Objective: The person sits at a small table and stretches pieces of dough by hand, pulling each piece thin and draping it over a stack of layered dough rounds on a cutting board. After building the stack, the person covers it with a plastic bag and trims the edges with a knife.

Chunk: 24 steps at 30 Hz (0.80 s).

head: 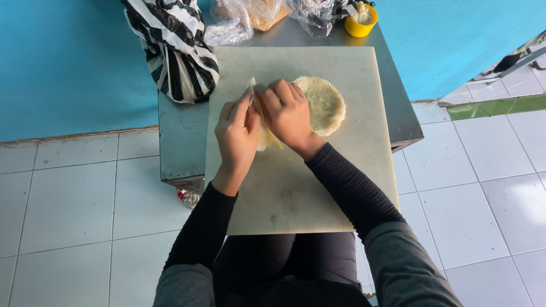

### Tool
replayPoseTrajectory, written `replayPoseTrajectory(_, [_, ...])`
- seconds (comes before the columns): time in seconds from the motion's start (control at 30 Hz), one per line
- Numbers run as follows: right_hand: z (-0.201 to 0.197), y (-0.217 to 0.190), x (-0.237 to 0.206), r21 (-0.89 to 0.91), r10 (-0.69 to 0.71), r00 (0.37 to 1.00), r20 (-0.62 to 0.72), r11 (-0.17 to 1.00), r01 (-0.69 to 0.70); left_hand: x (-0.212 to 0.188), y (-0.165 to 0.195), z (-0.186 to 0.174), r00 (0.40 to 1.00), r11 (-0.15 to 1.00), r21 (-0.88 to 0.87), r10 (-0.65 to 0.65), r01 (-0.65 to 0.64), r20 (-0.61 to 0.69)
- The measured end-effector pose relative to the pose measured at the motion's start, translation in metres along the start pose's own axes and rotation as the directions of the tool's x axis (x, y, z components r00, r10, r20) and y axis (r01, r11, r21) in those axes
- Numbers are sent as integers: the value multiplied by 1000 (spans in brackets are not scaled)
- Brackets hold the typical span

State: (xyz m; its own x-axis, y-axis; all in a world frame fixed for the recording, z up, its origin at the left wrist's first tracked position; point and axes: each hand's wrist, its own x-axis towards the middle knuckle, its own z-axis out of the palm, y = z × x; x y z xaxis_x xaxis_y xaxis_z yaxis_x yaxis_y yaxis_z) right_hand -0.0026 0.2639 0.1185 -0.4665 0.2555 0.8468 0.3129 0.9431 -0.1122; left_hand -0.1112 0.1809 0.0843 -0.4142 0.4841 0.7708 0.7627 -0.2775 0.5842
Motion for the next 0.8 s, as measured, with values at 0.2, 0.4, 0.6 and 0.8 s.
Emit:
replayPoseTrajectory(0.2, [8,2,-1,356,340,939,40,874,-332,-3,-1,0,988,987,-46,-150,152,41])
replayPoseTrajectory(0.4, [13,18,-7,571,379,886,265,679,-462,-8,-21,11,914,779,-478,-324,405,245])
replayPoseTrajectory(0.6, [33,26,-23,665,354,869,347,561,-494,-16,-50,25,791,507,-614,-469,605,392])
replayPoseTrajectory(0.8, [33,40,-15,756,512,686,517,102,-646,-19,-50,23,819,466,-698,-479,543,317])
